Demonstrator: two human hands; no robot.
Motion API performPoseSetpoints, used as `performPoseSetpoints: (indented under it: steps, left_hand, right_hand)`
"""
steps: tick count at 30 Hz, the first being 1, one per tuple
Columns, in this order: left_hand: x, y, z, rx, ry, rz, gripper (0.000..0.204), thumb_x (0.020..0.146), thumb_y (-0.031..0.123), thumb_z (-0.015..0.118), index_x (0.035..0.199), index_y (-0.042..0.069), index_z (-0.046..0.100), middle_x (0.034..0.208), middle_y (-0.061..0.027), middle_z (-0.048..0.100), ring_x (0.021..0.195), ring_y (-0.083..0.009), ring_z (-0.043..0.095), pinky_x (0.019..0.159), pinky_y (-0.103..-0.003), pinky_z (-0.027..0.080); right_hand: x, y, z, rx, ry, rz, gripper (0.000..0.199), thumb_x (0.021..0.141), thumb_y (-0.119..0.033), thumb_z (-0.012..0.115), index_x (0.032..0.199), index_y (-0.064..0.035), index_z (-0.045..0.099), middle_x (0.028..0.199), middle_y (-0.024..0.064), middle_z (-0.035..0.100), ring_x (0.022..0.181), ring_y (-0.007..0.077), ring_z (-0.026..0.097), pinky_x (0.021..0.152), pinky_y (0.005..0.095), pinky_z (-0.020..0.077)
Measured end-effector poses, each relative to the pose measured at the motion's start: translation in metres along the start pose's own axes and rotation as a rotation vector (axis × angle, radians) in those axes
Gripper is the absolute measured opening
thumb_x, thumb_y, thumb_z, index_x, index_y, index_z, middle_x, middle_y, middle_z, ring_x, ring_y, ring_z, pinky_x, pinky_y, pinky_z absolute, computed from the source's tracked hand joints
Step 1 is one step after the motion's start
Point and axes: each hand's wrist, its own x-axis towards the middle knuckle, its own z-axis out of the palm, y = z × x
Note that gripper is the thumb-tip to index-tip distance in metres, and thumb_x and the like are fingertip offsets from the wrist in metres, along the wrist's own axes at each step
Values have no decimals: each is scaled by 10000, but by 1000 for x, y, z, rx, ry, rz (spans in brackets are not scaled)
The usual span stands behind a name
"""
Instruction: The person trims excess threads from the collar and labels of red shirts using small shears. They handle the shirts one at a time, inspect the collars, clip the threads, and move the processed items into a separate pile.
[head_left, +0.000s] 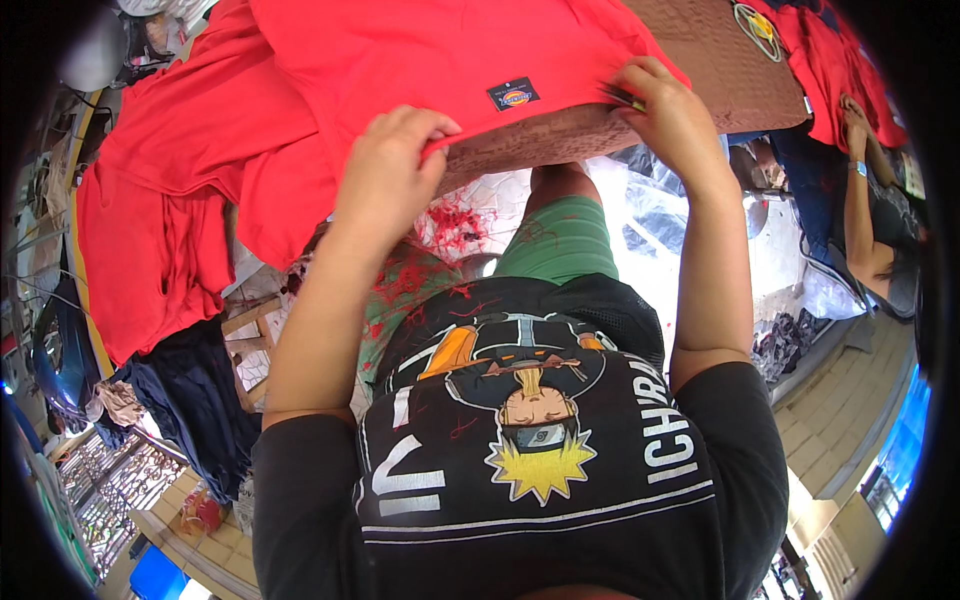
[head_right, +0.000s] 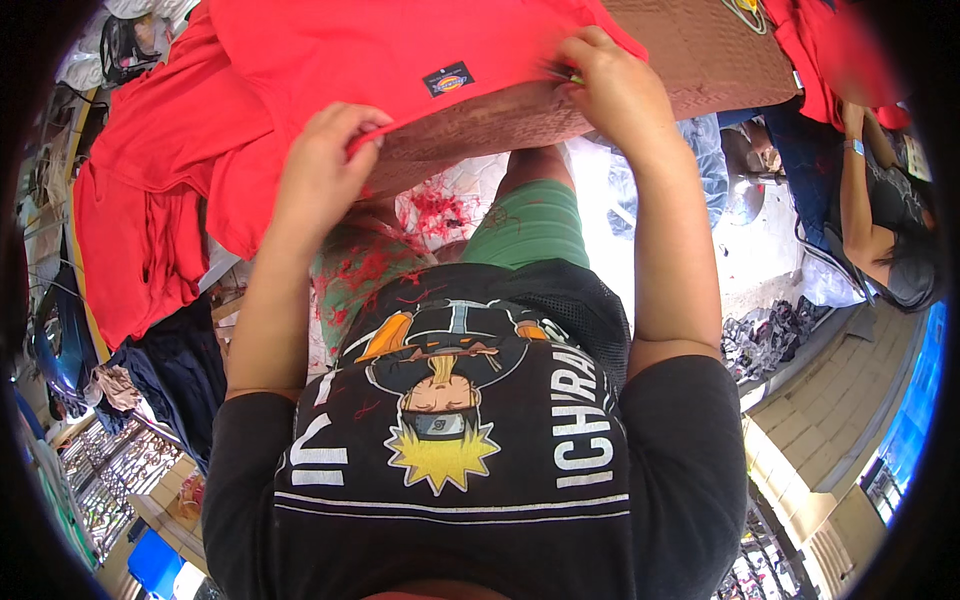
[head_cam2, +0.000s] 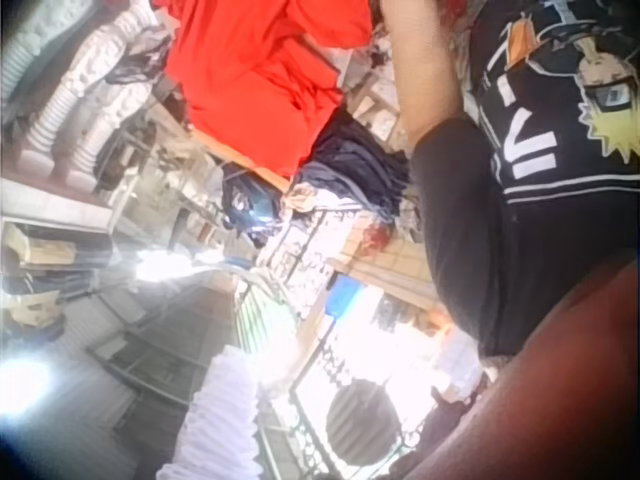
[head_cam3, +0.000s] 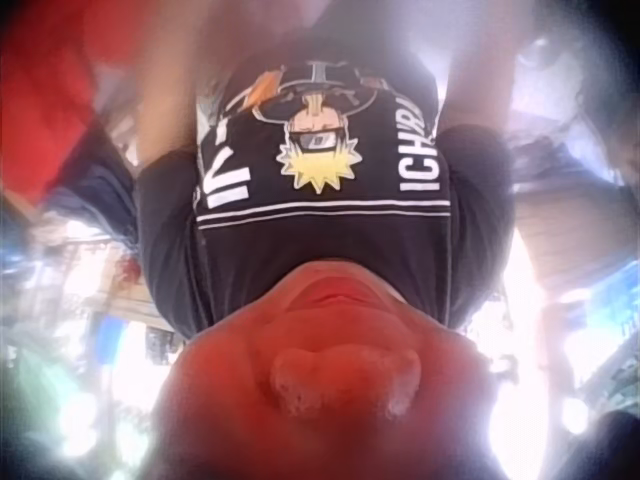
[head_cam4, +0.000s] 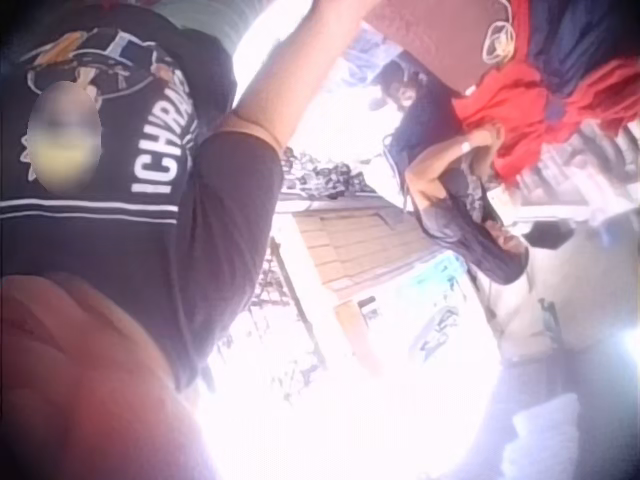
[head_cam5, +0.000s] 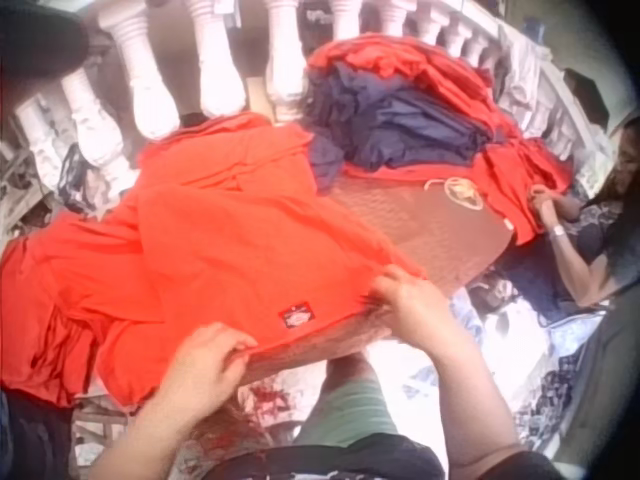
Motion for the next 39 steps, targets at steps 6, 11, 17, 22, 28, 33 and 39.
performPoseSetpoints:
  steps: [6,11,17,22,28,33,39]
  left_hand:
    - [27,-21,-41,-365,81,-124,187,866,84,610,1039,28,654,957,-65,686,895,-112,623,796,-269,486]
    - [64,-61,-25,-655,80,-303,266,887,148,642,1093,-22,637,955,-46,686,864,-84,598,794,-246,477]
    - [52,-58,-30,-352,-1,-245,348,831,215,681,1093,-8,628,968,-108,682,916,-178,635,822,-292,481]
    - [7,-4,-34,156,136,-76,601,735,190,759,1241,5,493,1214,-198,539,1174,-304,505,976,-367,407]
    - [-34,-4,-2,137,206,-65,836,660,316,821,1328,28,409,1316,-201,460,1256,-355,424,1049,-436,334]
    - [-33,-9,-5,227,371,47,409,683,276,806,957,24,637,1084,-100,618,1055,-310,531,922,-420,391]
    - [-9,3,-13,-613,311,-207,243,859,188,686,977,-16,627,884,-72,686,774,-138,634,721,-258,494]
  right_hand:
    - [20,27,-11,349,-17,171,227,803,-178,697,991,-55,664,859,110,667,838,243,643,745,341,502]
    - [53,41,14,254,150,182,250,831,-231,706,985,-38,670,790,79,679,752,111,629,684,273,489]
    - [54,33,26,249,313,289,249,816,-267,695,992,-91,683,905,120,683,860,261,636,772,351,499]
    - [41,51,3,567,899,165,152,863,-125,697,961,-13,666,883,24,673,769,69,595,701,203,479]
    - [30,75,5,33,470,366,234,882,-194,656,1082,-73,662,915,75,684,820,90,627,753,234,490]
    - [15,35,-3,217,491,202,237,880,-172,649,1094,-70,658,957,74,681,963,107,611,839,247,466]
    - [13,-50,11,788,151,110,294,794,-252,739,1024,-78,680,941,87,693,889,204,657,809,319,496]
